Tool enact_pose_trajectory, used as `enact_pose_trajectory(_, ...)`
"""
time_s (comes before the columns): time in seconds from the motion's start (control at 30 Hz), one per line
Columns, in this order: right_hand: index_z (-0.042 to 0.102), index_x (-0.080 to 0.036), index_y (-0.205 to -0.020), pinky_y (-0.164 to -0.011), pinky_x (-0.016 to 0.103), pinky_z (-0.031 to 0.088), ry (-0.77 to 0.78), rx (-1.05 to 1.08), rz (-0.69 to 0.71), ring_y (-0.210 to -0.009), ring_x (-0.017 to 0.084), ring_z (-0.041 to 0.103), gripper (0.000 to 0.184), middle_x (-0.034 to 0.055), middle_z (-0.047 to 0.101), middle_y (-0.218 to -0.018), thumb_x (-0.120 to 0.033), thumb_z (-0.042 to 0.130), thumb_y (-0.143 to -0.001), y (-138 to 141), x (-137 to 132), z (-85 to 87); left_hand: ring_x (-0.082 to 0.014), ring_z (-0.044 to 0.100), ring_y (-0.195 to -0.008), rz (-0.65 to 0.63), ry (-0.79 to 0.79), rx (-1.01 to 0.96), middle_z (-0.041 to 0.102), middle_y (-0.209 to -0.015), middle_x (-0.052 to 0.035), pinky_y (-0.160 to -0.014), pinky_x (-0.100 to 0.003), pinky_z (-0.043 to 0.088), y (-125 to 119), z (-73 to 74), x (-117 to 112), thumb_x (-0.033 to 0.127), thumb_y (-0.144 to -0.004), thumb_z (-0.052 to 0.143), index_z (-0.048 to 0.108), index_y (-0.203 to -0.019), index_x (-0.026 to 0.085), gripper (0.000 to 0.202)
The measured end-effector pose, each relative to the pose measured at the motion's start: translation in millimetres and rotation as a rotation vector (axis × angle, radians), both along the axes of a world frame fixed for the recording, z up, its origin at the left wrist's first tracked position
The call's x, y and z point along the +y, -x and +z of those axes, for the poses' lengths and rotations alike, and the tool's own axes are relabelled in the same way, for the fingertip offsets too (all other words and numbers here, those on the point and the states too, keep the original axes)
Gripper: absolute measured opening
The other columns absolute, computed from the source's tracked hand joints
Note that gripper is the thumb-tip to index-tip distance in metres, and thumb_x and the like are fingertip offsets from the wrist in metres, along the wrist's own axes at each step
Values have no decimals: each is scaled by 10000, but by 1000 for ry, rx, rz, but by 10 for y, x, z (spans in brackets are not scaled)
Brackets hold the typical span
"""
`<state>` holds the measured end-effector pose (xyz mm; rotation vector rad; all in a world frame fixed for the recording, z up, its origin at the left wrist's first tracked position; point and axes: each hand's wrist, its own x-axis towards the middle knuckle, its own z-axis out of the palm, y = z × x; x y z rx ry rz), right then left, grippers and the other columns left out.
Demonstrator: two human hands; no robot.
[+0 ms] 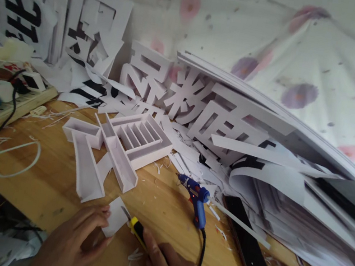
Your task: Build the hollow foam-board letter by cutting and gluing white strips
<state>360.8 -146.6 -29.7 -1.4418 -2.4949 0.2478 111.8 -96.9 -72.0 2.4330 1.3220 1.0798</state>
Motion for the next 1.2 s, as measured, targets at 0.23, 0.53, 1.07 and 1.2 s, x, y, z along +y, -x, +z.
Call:
enact_pose_trajectory(0.23,233,-237,-1447,-666,210,545,34,1,12,-776,153,689,572,63,676,-971,-149,393,-905,195,152,-88,-229,682,-910,-21,-28,-18,690,-905,-55,-718,-332,591,-2,33,15,220,-820,556,493,-848,244,73)
enact_pose_trajectory(0.53,224,-246,-1446,-642,203,529,25,-49,14,-770,148,683,617,25,673,-947,-118,428,-878,210,156,-70,-233,689,-894,-19,-79,-10,692,-907,-73,-702,-337,596,-4,38,22,216,-831,521,491,-859,235,45)
enact_pose_trajectory(1.07,315,-210,-1402,-520,207,497,33,-266,66,-619,150,681,656,-1,676,-881,-227,615,-818,226,165,164,-252,680,-865,31,39,-20,679,-894,-63,-685,-386,597,-38,41,-23,121,-731,624,493,-833,230,199)
enact_pose_trajectory(1.2,293,-217,-1409,-522,203,511,64,-256,70,-650,161,693,646,12,681,-916,-268,601,-843,145,118,172,-249,683,-878,46,9,-36,688,-911,-63,-689,-375,598,-45,22,-18,134,-726,627,491,-831,235,199)
